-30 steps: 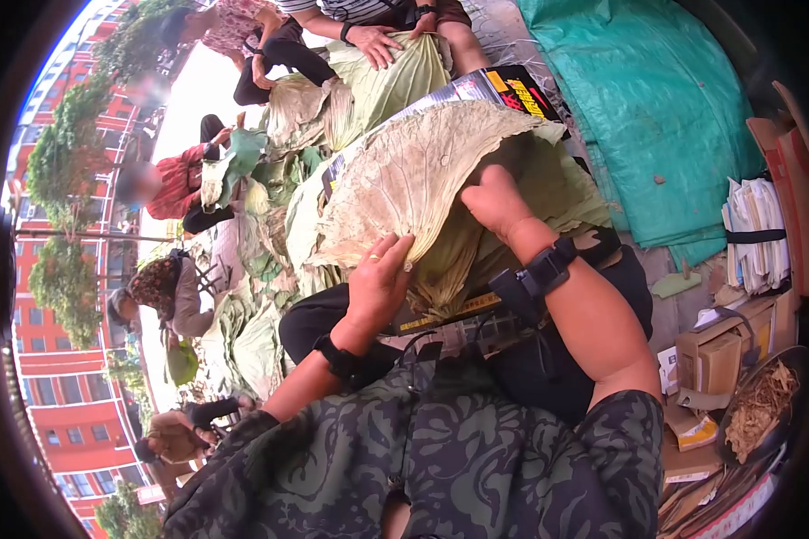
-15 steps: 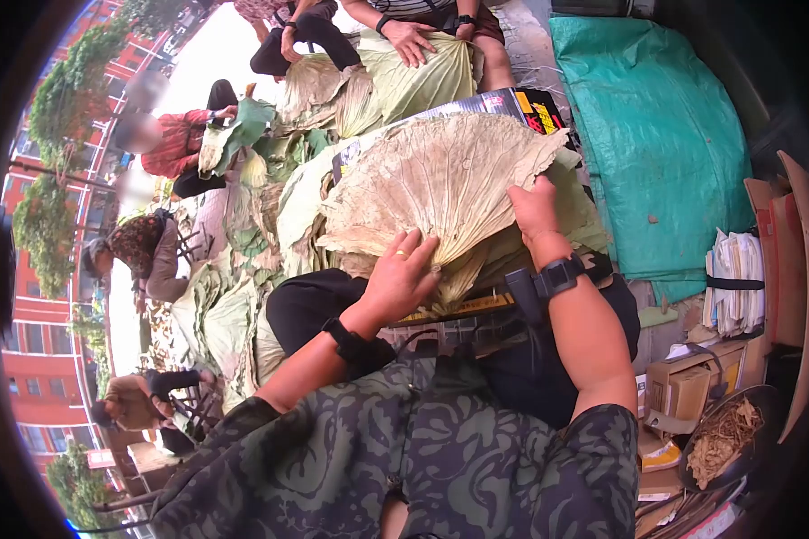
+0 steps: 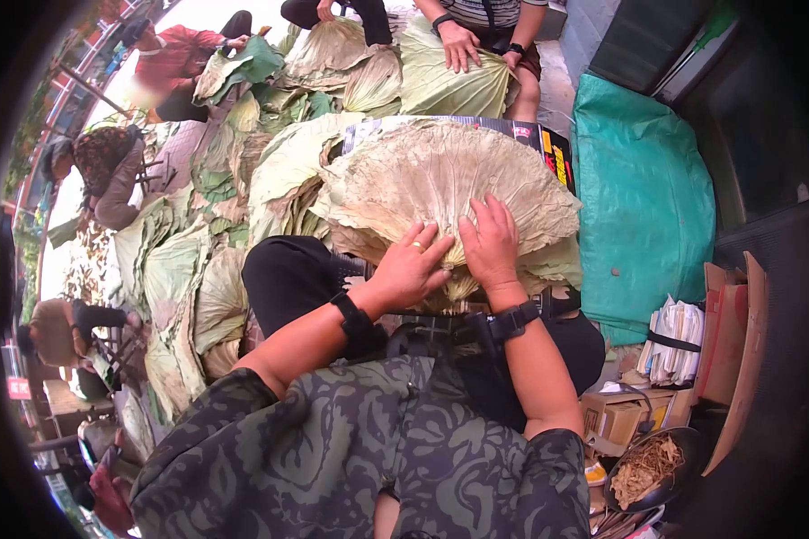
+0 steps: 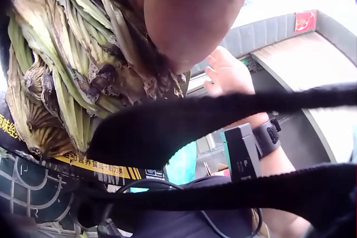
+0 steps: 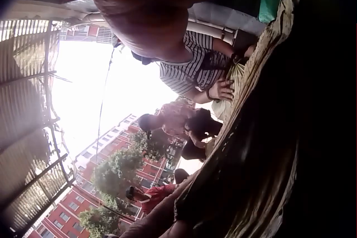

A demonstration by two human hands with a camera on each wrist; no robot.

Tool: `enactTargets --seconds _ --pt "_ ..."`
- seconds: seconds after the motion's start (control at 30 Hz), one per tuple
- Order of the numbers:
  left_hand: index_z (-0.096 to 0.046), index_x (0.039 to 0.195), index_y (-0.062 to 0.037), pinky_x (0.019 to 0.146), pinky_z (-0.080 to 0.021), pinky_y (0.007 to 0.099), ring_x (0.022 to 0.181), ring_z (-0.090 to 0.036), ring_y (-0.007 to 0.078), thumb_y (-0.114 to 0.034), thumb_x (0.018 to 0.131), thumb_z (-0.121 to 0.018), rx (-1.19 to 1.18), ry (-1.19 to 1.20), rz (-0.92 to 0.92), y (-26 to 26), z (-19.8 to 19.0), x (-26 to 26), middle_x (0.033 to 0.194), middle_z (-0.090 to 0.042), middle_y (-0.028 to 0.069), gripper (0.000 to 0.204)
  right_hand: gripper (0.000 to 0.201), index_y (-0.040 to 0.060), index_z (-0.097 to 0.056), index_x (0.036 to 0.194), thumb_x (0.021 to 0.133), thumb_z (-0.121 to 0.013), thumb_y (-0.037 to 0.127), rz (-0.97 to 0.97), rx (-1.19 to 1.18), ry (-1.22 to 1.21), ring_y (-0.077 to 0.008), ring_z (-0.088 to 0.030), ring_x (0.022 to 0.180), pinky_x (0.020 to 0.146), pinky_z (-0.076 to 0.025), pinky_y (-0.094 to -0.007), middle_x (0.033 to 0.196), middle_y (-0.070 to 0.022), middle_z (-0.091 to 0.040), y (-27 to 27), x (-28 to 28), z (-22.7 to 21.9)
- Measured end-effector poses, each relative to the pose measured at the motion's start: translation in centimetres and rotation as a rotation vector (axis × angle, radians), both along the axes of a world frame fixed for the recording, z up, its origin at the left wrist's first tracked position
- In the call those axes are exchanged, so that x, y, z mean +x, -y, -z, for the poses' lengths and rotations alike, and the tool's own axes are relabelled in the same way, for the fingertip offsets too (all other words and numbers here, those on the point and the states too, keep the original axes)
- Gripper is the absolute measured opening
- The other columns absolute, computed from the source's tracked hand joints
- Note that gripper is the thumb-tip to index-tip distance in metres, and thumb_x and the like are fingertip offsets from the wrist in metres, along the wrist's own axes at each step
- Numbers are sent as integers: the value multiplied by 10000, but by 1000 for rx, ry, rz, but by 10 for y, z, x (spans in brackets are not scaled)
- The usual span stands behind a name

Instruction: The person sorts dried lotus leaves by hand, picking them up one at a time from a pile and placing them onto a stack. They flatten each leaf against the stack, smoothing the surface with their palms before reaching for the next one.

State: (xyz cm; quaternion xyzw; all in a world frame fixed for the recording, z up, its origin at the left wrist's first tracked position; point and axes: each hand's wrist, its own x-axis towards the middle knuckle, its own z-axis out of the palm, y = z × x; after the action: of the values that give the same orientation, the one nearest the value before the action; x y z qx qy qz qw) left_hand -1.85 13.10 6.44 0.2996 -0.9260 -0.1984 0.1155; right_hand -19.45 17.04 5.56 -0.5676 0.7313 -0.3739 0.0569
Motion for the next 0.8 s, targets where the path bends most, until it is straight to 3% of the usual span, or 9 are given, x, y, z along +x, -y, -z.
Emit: enactTargets --seconds 0.03,0.17,0.3,0.4,0.5,0.67,0.7,0.8 --pt "-443 1273 -75 1005 -322 458 1218 -346 460 -360 811 -568 6 -32 29 3 1 4 1303 -400 264 557 388 64 -551 1162 851 -518 292 -106 135 163 -337 -396 1200 998 -294 -440 1267 -171 -473 0 8 11" --pt "-474 1241 -68 1014 -319 449 1220 -354 440 -354 780 -617 11 -146 106 15 5 25 1300 -401 259 561 396 67 -562 1154 853 -509 318 -60 113 29 -329 -403 1201 996 -292 -435 1257 -159 -493 -9 22 34" --pt "-509 1211 -85 1017 -319 445 1216 -363 421 -308 772 -636 2 -197 50 20 10 41 1296 -411 235 509 430 67 -566 1144 808 -562 336 -80 152 77 -339 -408 1190 995 -290 -435 1245 -167 -497 -10 20 16" --pt "-517 1209 -103 1015 -324 444 1207 -376 418 -295 775 -631 -2 -191 -23 23 15 44 1299 -419 212 488 488 64 -566 1134 748 -621 357 -45 128 -98 -358 -412 1175 993 -286 -447 1234 -183 -495 -14 38 -8" --pt "-517 1209 -107 1023 -313 445 1205 -383 412 -297 771 -633 37 -210 -36 27 18 46 1305 -415 213 492 559 64 -537 1158 706 -661 368 -157 220 -192 -383 -407 1164 986 -287 -466 1259 -199 -460 -18 51 -9" --pt "-541 1197 -116 948 -376 411 1186 -420 365 -335 733 -667 107 -155 -24 38 3 56 1306 -435 186 528 575 82 -521 1182 704 -666 367 -120 182 -183 -388 -394 1182 998 -273 -475 1272 -195 -447 -21 54 1" --pt "-595 1122 -124 876 -414 406 1145 -468 328 -376 720 -658 62 -204 -39 42 6 56 1246 -507 156 479 579 83 -517 1187 705 -665 366 -118 194 -181 -388 -389 1189 1002 -269 -477 1276 -193 -445 -22 55 1" --pt "-627 1056 -106 829 -442 407 1026 -550 312 -376 730 -647 124 -222 -36 56 5 53 1173 -566 137 424 588 87 -503 1202 708 -661 365 -111 209 -213 -388 -375 1205 1011 -259 -479 1289 -189 -436 -22 55 2"
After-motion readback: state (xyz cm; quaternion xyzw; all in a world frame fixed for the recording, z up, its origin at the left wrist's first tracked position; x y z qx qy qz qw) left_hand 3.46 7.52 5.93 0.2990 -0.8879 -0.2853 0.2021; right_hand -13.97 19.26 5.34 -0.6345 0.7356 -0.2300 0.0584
